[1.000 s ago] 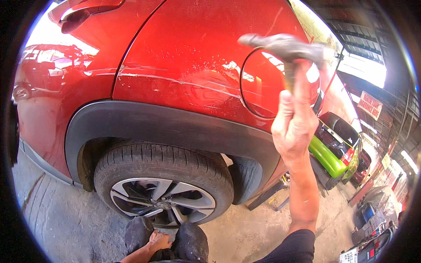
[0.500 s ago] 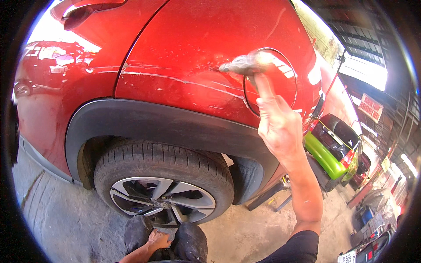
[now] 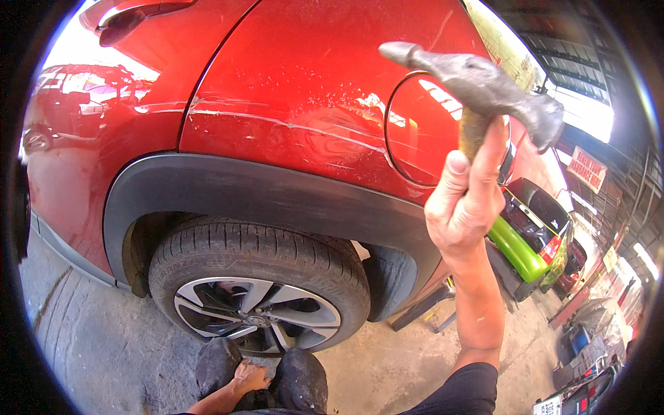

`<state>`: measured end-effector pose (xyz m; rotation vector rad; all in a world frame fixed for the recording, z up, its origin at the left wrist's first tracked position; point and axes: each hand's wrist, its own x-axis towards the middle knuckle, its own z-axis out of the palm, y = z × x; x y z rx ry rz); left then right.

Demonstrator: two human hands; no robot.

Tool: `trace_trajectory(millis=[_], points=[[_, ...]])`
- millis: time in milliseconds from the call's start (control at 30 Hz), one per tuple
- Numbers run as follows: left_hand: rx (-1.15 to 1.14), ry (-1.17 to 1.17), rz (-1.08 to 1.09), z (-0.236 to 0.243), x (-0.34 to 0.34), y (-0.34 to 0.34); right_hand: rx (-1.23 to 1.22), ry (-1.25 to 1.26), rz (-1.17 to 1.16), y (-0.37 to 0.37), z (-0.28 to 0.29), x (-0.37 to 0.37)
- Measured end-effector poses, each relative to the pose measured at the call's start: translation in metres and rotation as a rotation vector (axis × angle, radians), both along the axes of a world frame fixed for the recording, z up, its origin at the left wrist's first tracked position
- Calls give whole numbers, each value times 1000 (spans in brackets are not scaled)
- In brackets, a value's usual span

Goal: The person uses a hammer to repeatedly tap a dent on the rear quarter panel of a red car. They frequently pause to feel the surface with their left hand to check the progress of the repair.

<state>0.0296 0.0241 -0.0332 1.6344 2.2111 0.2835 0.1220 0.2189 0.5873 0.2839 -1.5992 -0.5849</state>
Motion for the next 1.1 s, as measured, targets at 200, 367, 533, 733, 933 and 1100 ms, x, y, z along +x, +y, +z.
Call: trace_trajectory(millis=[200,367,533,733,933,1100], points=[[-5,-9,8,12,2,-5,-164,-181,-10,-28,12,0],[102,21,17,-4,1,-1,49,-126,-92,-4,9,-6],[122,46,19,-11,2,-2,7,-66,90,-14,19,-6],[98,32,12,-3,1,-3,-69,-361,-150,-16,13,-7],[78,19,28,-5,2,-1,46,-255,-28,-11,21,-16],[103,26,21,-16,2,-1,8,-294,17,-26,31,-9]])
